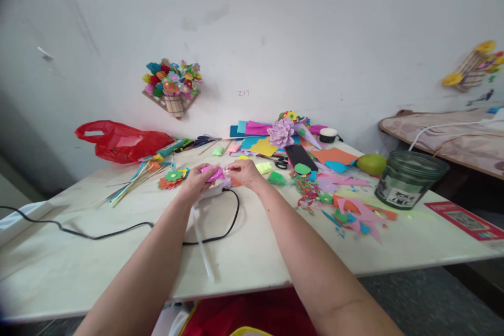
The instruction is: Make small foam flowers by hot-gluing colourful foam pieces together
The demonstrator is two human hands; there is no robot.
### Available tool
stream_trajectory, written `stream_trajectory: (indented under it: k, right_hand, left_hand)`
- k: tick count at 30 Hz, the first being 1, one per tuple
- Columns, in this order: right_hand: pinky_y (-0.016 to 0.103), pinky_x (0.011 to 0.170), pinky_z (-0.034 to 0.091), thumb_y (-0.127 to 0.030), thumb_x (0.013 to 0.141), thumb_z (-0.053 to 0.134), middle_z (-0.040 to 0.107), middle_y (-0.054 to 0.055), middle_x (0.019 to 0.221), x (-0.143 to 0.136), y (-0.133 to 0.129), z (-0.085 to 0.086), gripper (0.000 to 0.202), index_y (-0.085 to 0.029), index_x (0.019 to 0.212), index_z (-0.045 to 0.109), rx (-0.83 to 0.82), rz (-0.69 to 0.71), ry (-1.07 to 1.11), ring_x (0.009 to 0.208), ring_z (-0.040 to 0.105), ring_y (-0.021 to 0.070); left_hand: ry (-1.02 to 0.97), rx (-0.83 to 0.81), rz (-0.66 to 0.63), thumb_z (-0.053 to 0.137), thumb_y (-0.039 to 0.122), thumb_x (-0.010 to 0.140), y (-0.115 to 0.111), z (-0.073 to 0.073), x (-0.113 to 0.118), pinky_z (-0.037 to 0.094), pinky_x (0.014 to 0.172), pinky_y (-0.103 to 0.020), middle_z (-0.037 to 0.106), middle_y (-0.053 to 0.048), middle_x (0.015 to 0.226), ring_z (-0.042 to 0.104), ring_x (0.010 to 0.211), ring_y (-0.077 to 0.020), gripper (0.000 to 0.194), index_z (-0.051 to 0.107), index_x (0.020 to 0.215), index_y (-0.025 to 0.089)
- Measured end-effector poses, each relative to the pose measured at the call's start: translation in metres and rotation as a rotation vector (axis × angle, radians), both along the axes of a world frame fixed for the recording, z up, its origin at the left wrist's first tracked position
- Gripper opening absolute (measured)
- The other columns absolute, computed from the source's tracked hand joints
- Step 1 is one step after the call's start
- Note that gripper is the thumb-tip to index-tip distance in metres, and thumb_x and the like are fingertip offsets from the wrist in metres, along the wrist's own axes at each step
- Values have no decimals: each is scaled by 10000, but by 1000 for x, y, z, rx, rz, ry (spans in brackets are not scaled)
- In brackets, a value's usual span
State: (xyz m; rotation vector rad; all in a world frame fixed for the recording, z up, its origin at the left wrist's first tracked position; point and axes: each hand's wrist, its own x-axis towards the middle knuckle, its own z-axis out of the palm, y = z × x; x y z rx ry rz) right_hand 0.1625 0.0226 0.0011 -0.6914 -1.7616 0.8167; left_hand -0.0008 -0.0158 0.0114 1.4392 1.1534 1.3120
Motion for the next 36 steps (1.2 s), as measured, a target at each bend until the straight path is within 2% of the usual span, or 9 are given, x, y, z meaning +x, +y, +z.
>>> stream_trajectory:
  k: [7,12,23,26,29,33,36]
  right_hand:
    - [238,568,388,-206,632,613,598,22,629,-2,0,1,66,-179,650,670,146,-76,-57,591,513,120]
    - [224,550,352,-142,656,554,543,5,572,-3,-2,2,109,-165,601,646,232,-113,-128,556,474,101]
    - [222,561,370,-141,673,519,590,21,657,-3,0,-1,113,-146,679,632,282,-148,-217,567,482,96]
    - [229,576,394,-147,661,519,608,23,680,-2,1,-1,103,-147,691,618,224,-171,-156,578,505,99]
    - [220,517,403,-171,652,514,579,-6,619,2,-1,2,90,-157,702,587,49,-139,7,519,494,89]
    - [199,338,330,-208,638,497,541,-35,571,7,-4,7,146,-159,765,548,-270,51,191,353,387,59]
    - [194,314,322,-209,619,504,539,-32,587,8,-3,6,150,-153,751,548,-360,165,273,353,394,57]
  left_hand:
    - [10,2,3,603,524,623,3,-2,0,144,317,-144,465,47,417,243,294,-6,393,486,706,158]
    - [14,-7,2,601,541,615,3,-3,1,151,314,-142,463,47,420,245,293,-6,413,484,715,158]
    - [38,-12,15,606,534,623,4,-4,3,171,308,-134,470,42,429,274,304,-12,413,505,750,153]
    - [47,-9,51,612,540,609,5,-5,3,195,312,-133,477,37,429,312,312,-20,425,518,749,150]
    - [46,-16,67,610,544,605,5,-4,2,199,315,-131,482,36,421,309,304,-17,426,523,739,149]
    - [42,-26,71,603,538,621,4,-3,2,189,311,-134,481,35,407,277,294,-12,409,510,720,152]
    - [30,-10,53,595,529,640,4,-2,2,174,307,-135,479,34,408,260,295,-12,396,493,717,155]
